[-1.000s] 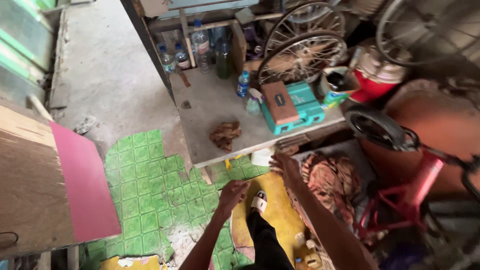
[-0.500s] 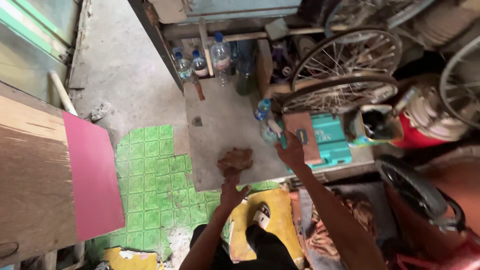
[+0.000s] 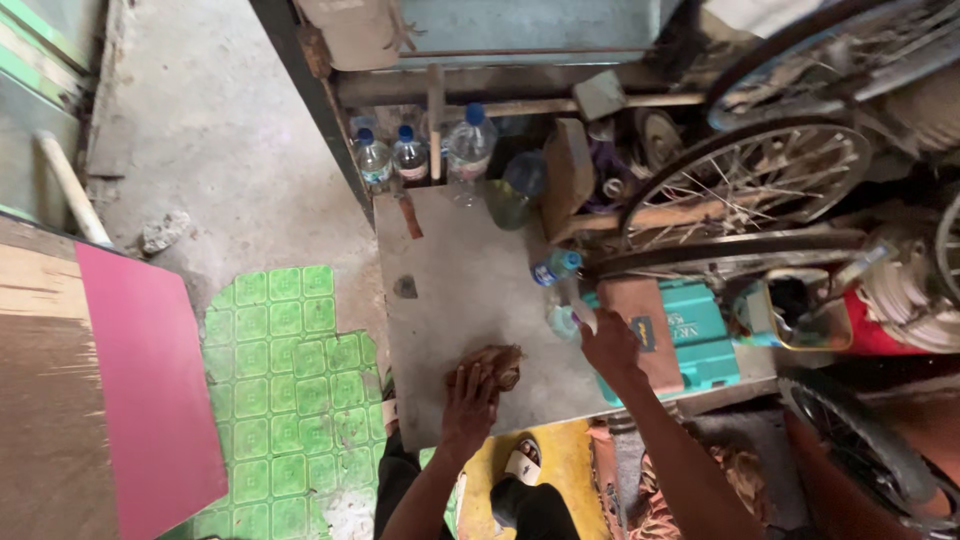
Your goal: The person adjusts the handlebar and front area of a red children's bicycle in a cluttered repair shop, retrieves a yellow box from a shelf basket, and works on the bike with their hands. They later handle a blade-like tool, carry a pink box, transport a basin of water across the shop, and pour liquid from a plastic bottle near a helmet mounted on a stand.
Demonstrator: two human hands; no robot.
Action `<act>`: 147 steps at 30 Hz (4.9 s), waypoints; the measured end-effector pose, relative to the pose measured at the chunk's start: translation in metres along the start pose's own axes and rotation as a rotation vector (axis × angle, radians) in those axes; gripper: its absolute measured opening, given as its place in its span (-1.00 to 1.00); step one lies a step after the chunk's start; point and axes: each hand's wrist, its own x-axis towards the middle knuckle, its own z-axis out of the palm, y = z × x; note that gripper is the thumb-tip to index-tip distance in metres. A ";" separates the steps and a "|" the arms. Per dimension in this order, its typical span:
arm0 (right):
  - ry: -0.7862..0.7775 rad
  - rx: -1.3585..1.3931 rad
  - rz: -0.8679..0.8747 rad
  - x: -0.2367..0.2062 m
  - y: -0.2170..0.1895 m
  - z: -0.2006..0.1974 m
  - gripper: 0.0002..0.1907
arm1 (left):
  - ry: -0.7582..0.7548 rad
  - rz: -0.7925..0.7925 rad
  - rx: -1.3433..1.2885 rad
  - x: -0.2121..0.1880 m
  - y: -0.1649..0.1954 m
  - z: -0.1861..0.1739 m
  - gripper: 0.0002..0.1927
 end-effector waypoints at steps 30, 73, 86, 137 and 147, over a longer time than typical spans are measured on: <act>0.203 0.239 -0.307 0.149 -0.268 0.026 -0.75 | -0.307 -0.050 -0.285 0.052 -0.176 -0.015 -0.26; 0.642 0.444 0.399 0.104 -0.154 0.077 -0.28 | -0.436 0.047 -0.327 0.056 -0.188 -0.023 -0.06; -0.088 1.160 0.298 0.047 -0.278 0.041 -0.68 | 0.146 -0.136 -0.685 0.094 -0.220 -0.103 -0.08; -0.292 0.527 -0.614 0.169 -0.794 0.142 -0.63 | -0.303 -0.576 -1.021 0.030 -0.728 -0.270 -0.39; -0.135 0.459 -0.422 0.214 -0.814 0.205 -0.66 | -0.245 -0.676 -0.752 0.079 -0.789 -0.242 -0.27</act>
